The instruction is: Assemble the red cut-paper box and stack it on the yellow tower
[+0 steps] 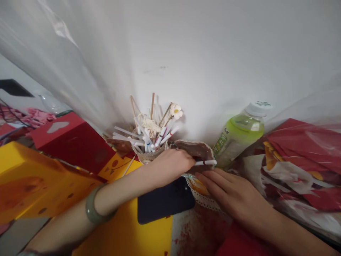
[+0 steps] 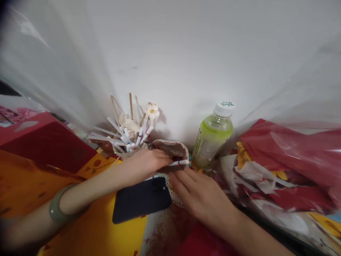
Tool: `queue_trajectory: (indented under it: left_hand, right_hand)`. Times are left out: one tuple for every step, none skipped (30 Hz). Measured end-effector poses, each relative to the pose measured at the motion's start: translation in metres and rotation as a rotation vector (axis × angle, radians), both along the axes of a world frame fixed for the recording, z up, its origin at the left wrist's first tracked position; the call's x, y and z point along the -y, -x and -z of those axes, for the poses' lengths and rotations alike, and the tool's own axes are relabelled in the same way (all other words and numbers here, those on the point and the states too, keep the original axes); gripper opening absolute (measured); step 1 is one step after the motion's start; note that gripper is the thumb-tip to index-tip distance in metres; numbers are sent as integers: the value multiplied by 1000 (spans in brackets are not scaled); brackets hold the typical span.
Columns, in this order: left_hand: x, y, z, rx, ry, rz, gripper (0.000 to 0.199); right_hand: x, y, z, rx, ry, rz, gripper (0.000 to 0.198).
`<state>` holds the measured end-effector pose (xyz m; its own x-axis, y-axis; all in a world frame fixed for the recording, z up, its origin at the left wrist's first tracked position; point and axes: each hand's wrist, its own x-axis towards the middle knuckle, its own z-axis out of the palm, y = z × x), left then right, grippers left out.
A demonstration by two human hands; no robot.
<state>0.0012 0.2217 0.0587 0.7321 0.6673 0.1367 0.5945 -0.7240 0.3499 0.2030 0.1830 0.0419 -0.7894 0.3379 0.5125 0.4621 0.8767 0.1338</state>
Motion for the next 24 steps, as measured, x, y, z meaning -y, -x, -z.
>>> queue_trajectory:
  left_hand:
    - [0,-1,-2,-17,36,7,29]
    - [-1,-2,-3,-39,59,4,29]
    - [-3,-3,-6,-72,73,-4,30]
    - [-5,-4,-8,-113,84,-12,30]
    - [-8,-5,-11,-158,97,-14,30]
    - [-12,-6,-13,-209,113,-10,30]
    - [-17,-7,-16,-256,129,-3,29]
    - [-21,-10,-18,-292,141,3,27]
    - [-26,-12,-19,-329,155,7,22]
    - [-31,-15,-20,-369,169,10,17]
    - [-36,-18,-20,-406,178,10,13]
    - [-40,-21,-20,-433,181,8,10]
    - [-43,-24,-20,-455,179,4,8]
    - [-46,-26,-20,-471,174,-3,7]
    - [-49,-27,-19,-482,169,-7,6]
    - [-51,-27,-19,-491,164,-5,10]
    - [-52,-27,-20,-494,156,-2,14]
    - [-53,-26,-21,-492,144,5,15]
    - [-53,-24,-22,-484,127,12,12]
    - [-53,-23,-25,-468,103,16,9]
    - [-53,-21,-28,-445,74,16,11]
    - [-52,-20,-31,-418,41,12,15]
    - [-51,-19,-35,-389,6,5,18]
    - [-49,-18,-39,-359,-29,-3,20]
  right_hand:
    - [0,1,0,8,9,-4,41]
    - [0,1,0,17,22,-3,39]
    - [-1,2,0,24,38,3,36]
    - [-2,3,0,28,50,13,34]
    - [-3,4,0,24,56,23,32]
    - [-4,4,0,18,58,32,30]
    - [-6,4,0,10,55,39,29]
    - [-7,4,0,4,51,45,29]
    - [-9,3,0,-1,49,51,28]
    - [-11,3,1,-3,54,56,28]
    - [-13,2,1,-1,64,61,27]
    - [-15,1,2,1,75,66,27]
    - [-16,0,2,0,86,71,27]
    - [-18,-1,3,-3,97,79,26]
    - [-20,-2,3,-7,108,89,26]
    - [-22,-2,3,-12,120,103,26]
    - [-24,-2,3,-18,135,118,25]
    - [-26,-2,2,-25,152,132,25]
    - [-27,-1,2,-32,171,147,24]
    - [-29,-1,1,-38,189,161,23]
    - [-30,0,1,-46,208,175,23]
    - [-32,1,0,-54,226,188,23]
    - [-33,2,0,-64,246,199,23]
    - [-33,2,0,-76,266,207,22]
